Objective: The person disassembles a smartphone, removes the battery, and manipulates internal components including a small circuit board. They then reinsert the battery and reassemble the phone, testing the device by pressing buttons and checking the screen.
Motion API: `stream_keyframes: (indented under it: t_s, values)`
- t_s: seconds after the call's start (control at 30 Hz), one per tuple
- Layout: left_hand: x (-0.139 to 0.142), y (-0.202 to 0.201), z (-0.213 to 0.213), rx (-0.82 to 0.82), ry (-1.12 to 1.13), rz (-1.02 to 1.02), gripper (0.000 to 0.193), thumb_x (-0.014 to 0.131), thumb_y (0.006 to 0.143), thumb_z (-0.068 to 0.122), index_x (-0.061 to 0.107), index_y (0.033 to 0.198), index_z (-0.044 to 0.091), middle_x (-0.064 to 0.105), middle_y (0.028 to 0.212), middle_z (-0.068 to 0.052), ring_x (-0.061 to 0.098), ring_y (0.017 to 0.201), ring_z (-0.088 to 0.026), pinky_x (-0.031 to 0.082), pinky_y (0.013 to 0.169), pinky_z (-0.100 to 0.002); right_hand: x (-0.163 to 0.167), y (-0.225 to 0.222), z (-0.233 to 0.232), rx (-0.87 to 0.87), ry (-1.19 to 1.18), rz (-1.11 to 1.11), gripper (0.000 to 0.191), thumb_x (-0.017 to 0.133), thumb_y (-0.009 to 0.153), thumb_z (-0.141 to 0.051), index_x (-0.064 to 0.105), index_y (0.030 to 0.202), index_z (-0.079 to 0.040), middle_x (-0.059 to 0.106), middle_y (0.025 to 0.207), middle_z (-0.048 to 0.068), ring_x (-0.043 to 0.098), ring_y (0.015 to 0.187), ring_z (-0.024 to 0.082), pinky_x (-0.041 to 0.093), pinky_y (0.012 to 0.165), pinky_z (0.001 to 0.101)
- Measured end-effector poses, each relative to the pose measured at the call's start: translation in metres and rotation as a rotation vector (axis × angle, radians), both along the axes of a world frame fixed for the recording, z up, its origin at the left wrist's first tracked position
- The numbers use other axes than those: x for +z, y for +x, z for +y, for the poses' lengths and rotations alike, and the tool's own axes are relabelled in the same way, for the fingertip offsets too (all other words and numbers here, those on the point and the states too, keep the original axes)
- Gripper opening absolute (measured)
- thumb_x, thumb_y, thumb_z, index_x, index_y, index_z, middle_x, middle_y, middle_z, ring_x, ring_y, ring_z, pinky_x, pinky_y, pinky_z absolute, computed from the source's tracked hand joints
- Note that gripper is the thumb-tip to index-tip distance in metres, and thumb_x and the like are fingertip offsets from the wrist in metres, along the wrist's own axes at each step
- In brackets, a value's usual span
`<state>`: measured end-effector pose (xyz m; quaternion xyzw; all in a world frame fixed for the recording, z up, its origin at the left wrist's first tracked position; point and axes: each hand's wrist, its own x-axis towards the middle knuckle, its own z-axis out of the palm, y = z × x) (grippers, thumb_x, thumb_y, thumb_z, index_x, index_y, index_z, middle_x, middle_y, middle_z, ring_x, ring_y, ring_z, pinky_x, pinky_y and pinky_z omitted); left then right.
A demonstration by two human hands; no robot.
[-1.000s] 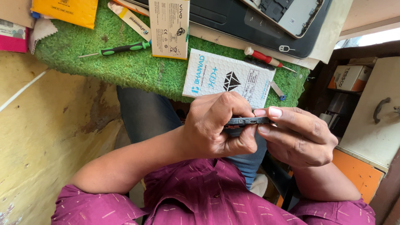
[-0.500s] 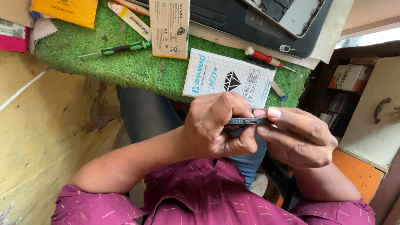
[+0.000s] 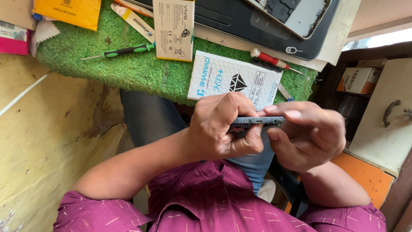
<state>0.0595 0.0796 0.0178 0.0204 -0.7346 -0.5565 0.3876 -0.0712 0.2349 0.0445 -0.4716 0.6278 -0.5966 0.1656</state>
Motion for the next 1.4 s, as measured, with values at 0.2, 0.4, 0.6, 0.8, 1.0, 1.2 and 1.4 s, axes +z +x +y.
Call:
stream_keyframes:
  t_s: [0.2, 0.4, 0.6, 0.8, 1.0, 1.2, 1.4]
  values:
    - [-0.005, -0.002, -0.001, -0.022, -0.039, -0.026, 0.029, 0.079, 0.093, 0.008, 0.054, 0.106, 0.004, 0.065, 0.088, -0.008, 0.069, 0.069, -0.023, 0.055, 0.062, -0.032, 0.0, 0.002, 0.005, 0.028, 0.058, -0.157, 0.019, 0.071, 0.096, 0.01, 0.063, 0.112, 0.004, 0.072, 0.108, 0.018, 0.074, 0.099, 0.016, 0.059, 0.08, 0.0216]
    - [-0.005, -0.002, -0.001, -0.038, -0.059, -0.006, 0.03, 0.079, 0.094, 0.009, 0.054, 0.108, 0.004, 0.066, 0.092, -0.008, 0.07, 0.072, -0.024, 0.056, 0.064, -0.033, 0.002, 0.004, 0.008, 0.024, 0.072, -0.245, 0.017, 0.072, 0.095, 0.01, 0.062, 0.107, 0.003, 0.071, 0.107, 0.017, 0.073, 0.099, 0.015, 0.06, 0.085, 0.0228]
    - [-0.004, -0.002, -0.001, -0.042, -0.065, -0.003, 0.03, 0.079, 0.094, 0.01, 0.054, 0.108, 0.004, 0.066, 0.093, -0.008, 0.07, 0.073, -0.024, 0.057, 0.065, -0.033, 0.005, 0.004, 0.007, 0.026, 0.077, -0.243, 0.018, 0.073, 0.094, 0.01, 0.063, 0.107, 0.002, 0.072, 0.106, 0.017, 0.073, 0.1, 0.015, 0.06, 0.085, 0.0232]
    - [-0.004, -0.001, -0.001, -0.039, -0.073, -0.016, 0.03, 0.079, 0.093, 0.009, 0.054, 0.108, 0.003, 0.065, 0.092, -0.009, 0.069, 0.072, -0.025, 0.056, 0.065, -0.034, 0.01, 0.002, 0.004, -0.022, 0.136, -0.03, 0.024, 0.076, 0.09, 0.01, 0.065, 0.109, 0.001, 0.074, 0.105, 0.018, 0.072, 0.088, 0.011, 0.057, 0.072, 0.0191]
    - [-0.004, -0.001, -0.002, -0.048, -0.063, -0.009, 0.029, 0.079, 0.094, 0.01, 0.054, 0.108, 0.004, 0.066, 0.092, -0.008, 0.069, 0.073, -0.025, 0.057, 0.066, -0.033, 0.014, 0.002, 0.003, -0.056, 0.182, 0.074, 0.023, 0.077, 0.088, 0.009, 0.067, 0.106, 0.0, 0.075, 0.104, 0.018, 0.068, 0.078, 0.004, 0.054, 0.065, 0.017]
    - [-0.003, -0.002, -0.001, -0.044, -0.068, -0.019, 0.029, 0.079, 0.094, 0.01, 0.054, 0.107, 0.003, 0.066, 0.093, -0.009, 0.069, 0.073, -0.025, 0.057, 0.066, -0.033, 0.016, 0.003, 0.002, -0.056, 0.173, 0.097, 0.024, 0.078, 0.089, 0.008, 0.067, 0.108, 0.001, 0.075, 0.108, 0.017, 0.065, 0.071, 0.0, 0.051, 0.06, 0.0141]
    - [-0.002, -0.001, -0.002, -0.05, -0.062, -0.021, 0.028, 0.079, 0.094, 0.01, 0.055, 0.107, 0.003, 0.066, 0.092, -0.009, 0.069, 0.073, -0.025, 0.057, 0.066, -0.033, 0.022, 0.0, -0.005, -0.046, 0.165, 0.253, 0.026, 0.08, 0.084, 0.007, 0.067, 0.106, 0.003, 0.074, 0.102, 0.019, 0.075, 0.092, 0.016, 0.06, 0.071, 0.0228]
